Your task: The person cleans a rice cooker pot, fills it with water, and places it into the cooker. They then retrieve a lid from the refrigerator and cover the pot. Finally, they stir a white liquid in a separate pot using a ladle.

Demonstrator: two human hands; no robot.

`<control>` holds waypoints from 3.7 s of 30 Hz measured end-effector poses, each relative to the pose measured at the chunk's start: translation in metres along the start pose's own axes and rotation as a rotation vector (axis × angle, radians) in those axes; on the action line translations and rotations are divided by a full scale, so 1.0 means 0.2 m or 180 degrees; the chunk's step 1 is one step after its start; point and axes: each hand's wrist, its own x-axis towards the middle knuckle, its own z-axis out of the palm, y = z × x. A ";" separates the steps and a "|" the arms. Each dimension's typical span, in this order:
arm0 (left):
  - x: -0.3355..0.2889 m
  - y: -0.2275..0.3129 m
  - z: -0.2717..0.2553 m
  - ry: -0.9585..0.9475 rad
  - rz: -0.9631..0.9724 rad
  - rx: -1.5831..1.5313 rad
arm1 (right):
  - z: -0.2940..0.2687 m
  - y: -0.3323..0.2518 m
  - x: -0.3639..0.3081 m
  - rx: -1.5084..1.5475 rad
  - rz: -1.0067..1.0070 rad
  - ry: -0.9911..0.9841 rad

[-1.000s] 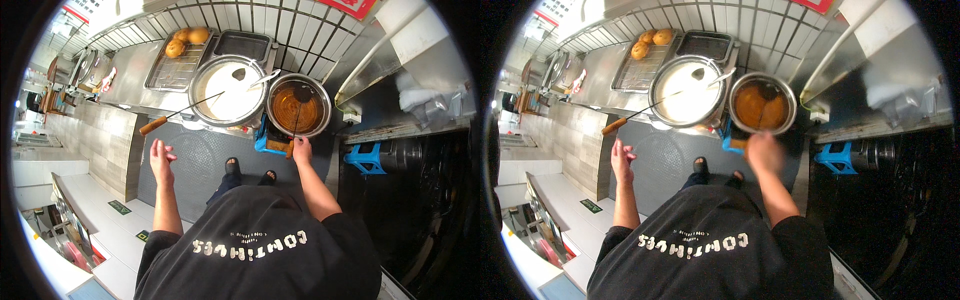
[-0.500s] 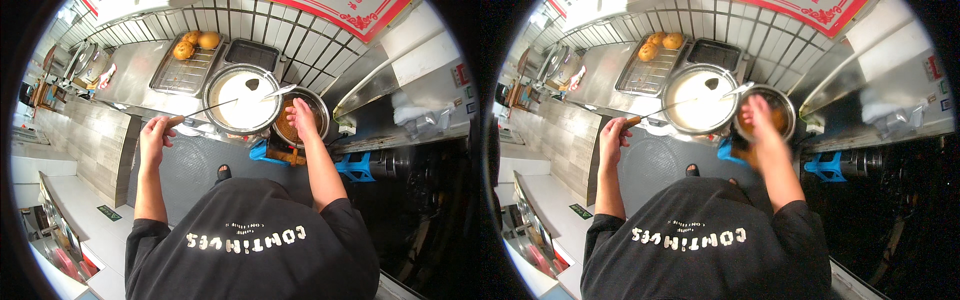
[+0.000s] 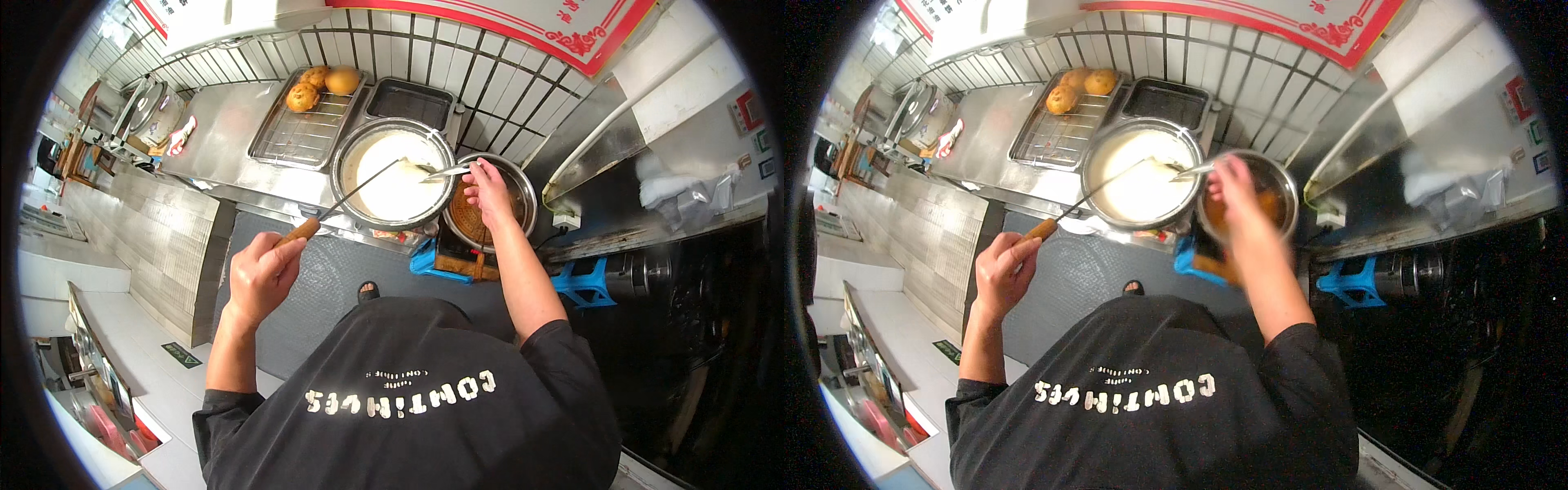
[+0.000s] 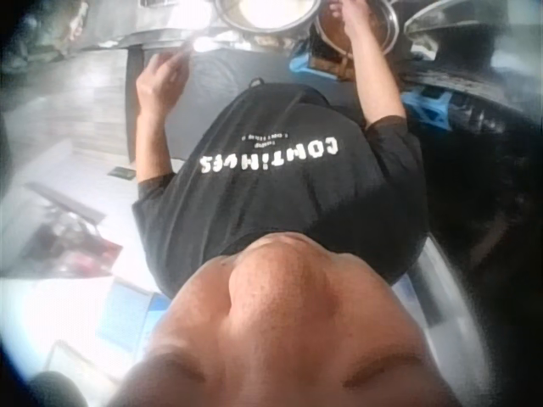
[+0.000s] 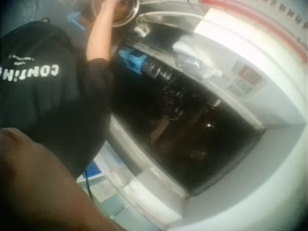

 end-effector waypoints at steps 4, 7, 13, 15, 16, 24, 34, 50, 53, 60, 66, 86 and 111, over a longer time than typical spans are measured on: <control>-0.15 0.04 0.02 -0.0154 0.0146 0.0247 | 0.00 0.00 -0.04 -0.0123 0.0047 -0.0077; -0.34 0.07 0.06 -0.0137 -0.0050 0.0276 | 0.01 0.01 -0.10 -0.0281 0.0052 0.0043; -0.61 0.13 0.16 -0.0720 -0.1370 0.0434 | 0.03 0.03 -0.20 -0.0445 -0.0069 0.0010; -0.61 0.15 0.18 -0.0953 -0.1804 0.0439 | 0.04 0.03 -0.20 -0.0430 -0.0204 -0.0044; -0.59 0.15 0.20 -0.1041 -0.2002 0.0464 | 0.05 0.03 -0.20 -0.0540 -0.0215 -0.0059; -0.32 0.10 0.32 -0.1910 -0.2442 0.0257 | 0.11 0.10 -0.22 -0.1159 -0.0457 -0.0557; -0.36 0.12 0.21 -0.1344 -0.2052 0.0660 | 0.03 0.17 -0.24 -0.1570 -0.0356 -0.0502; -0.33 0.13 0.06 -0.0984 -0.2266 0.0342 | 0.40 -0.18 -0.14 -0.4645 -0.3429 -0.0676; -0.35 0.12 0.06 -0.0929 -0.2365 0.0182 | 0.43 -0.17 -0.10 -0.4757 -0.3333 -0.0759; -0.41 0.09 0.08 -0.0786 -0.2343 0.0095 | 0.42 -0.11 -0.04 -0.4621 -0.2746 -0.0921; -0.45 0.03 0.04 -0.0892 -0.2492 0.0213 | 0.30 -0.14 0.10 -0.4640 -0.1688 -0.1177; -0.48 -0.02 0.04 -0.0967 -0.2151 0.0091 | 0.38 -0.09 0.20 -0.4248 -0.1030 -0.1728; -0.53 -0.06 -0.01 -0.0779 -0.1470 0.0371 | 0.46 0.02 0.35 -0.3730 -0.0660 -0.1533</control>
